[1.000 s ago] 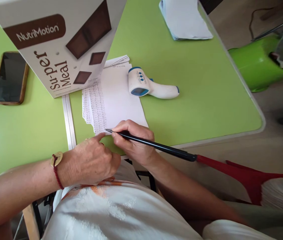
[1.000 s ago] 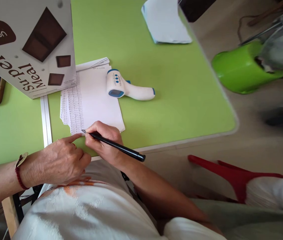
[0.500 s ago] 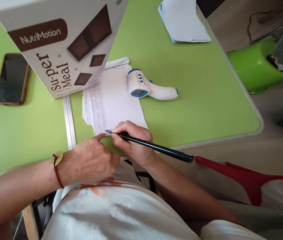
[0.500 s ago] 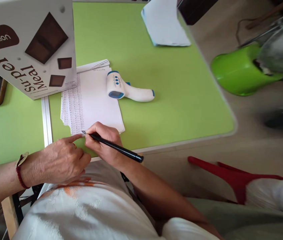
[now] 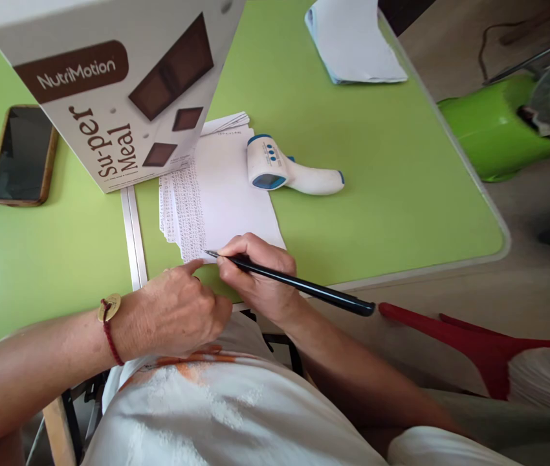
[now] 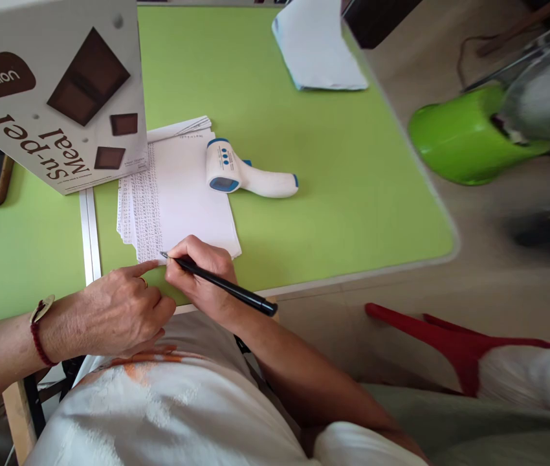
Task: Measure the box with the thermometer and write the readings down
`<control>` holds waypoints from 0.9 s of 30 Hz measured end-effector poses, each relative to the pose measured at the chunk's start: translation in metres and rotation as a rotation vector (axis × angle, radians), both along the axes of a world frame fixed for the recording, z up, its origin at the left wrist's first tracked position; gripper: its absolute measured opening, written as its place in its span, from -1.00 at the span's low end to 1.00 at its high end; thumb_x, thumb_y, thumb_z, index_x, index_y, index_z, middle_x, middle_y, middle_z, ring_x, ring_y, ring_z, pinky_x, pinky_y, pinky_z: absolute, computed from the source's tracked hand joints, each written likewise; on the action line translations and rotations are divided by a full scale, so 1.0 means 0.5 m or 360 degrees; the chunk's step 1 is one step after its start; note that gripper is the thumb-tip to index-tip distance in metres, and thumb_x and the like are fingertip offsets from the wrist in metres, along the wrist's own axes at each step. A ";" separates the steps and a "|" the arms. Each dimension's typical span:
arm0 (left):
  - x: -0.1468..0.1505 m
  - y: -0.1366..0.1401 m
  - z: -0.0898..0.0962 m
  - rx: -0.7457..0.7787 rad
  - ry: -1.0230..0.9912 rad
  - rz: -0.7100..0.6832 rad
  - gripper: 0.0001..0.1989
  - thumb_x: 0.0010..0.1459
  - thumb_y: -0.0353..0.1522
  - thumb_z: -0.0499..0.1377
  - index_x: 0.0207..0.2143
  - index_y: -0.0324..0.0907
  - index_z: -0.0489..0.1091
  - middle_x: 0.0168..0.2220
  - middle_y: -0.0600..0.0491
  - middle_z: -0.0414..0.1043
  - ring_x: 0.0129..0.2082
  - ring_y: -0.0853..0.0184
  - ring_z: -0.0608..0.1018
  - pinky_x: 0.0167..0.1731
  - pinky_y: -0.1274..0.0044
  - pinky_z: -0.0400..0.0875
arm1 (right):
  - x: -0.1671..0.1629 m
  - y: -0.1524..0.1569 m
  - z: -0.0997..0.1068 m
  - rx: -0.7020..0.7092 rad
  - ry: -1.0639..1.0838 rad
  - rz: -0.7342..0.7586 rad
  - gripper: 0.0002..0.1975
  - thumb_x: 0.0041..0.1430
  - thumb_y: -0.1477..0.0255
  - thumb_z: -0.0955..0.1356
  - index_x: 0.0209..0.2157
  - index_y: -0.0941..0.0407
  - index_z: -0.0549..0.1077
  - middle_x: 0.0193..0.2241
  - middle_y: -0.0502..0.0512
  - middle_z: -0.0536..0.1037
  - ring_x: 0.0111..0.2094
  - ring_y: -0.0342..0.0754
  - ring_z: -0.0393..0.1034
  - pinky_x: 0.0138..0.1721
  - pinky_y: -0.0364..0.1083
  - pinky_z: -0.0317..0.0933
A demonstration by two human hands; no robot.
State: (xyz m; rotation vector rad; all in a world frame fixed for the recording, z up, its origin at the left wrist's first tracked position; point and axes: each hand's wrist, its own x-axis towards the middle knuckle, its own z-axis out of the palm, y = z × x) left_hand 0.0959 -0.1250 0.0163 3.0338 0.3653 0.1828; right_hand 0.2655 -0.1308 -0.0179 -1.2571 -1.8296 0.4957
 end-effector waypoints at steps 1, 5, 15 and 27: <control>0.000 0.000 0.000 0.0003 -0.0001 0.0001 -0.84 0.09 -0.49 0.06 -0.54 -0.19 0.27 -0.67 0.10 0.30 -0.67 0.35 0.36 -0.10 0.35 0.46 | 0.000 0.000 0.000 -0.0006 -0.0001 0.0006 -0.85 0.07 0.55 0.32 -0.52 0.06 0.31 -0.66 -0.15 0.37 -0.64 -0.22 0.25 -0.58 -0.22 0.17; 0.000 -0.001 0.001 0.0040 -0.0007 0.0014 -0.84 0.08 -0.48 0.06 -0.55 -0.18 0.26 -0.69 0.10 0.27 -0.66 0.33 0.37 -0.17 0.38 0.48 | 0.002 0.000 0.001 -0.0041 -0.0025 0.0026 -0.85 0.07 0.54 0.31 -0.53 0.06 0.31 -0.66 -0.14 0.36 -0.65 -0.22 0.22 -0.59 -0.22 0.16; 0.000 0.001 0.002 0.0057 -0.0021 0.0023 -0.83 0.06 -0.51 0.05 -0.57 -0.17 0.23 -0.70 0.11 0.27 -0.69 0.34 0.35 -0.15 0.39 0.48 | 0.004 0.000 -0.001 -0.0019 -0.0006 0.0025 -0.85 0.07 0.55 0.32 -0.52 0.06 0.30 -0.66 -0.15 0.36 -0.64 -0.24 0.22 -0.59 -0.23 0.16; -0.001 0.002 0.001 0.0043 -0.0026 0.0035 -0.82 0.04 -0.52 0.05 -0.59 -0.16 0.22 -0.72 0.13 0.23 -0.73 0.37 0.30 -0.11 0.39 0.48 | 0.005 0.000 -0.005 0.0017 0.0008 -0.0030 -0.87 0.07 0.53 0.31 -0.51 0.05 0.32 -0.66 -0.14 0.39 -0.64 -0.21 0.26 -0.59 -0.21 0.19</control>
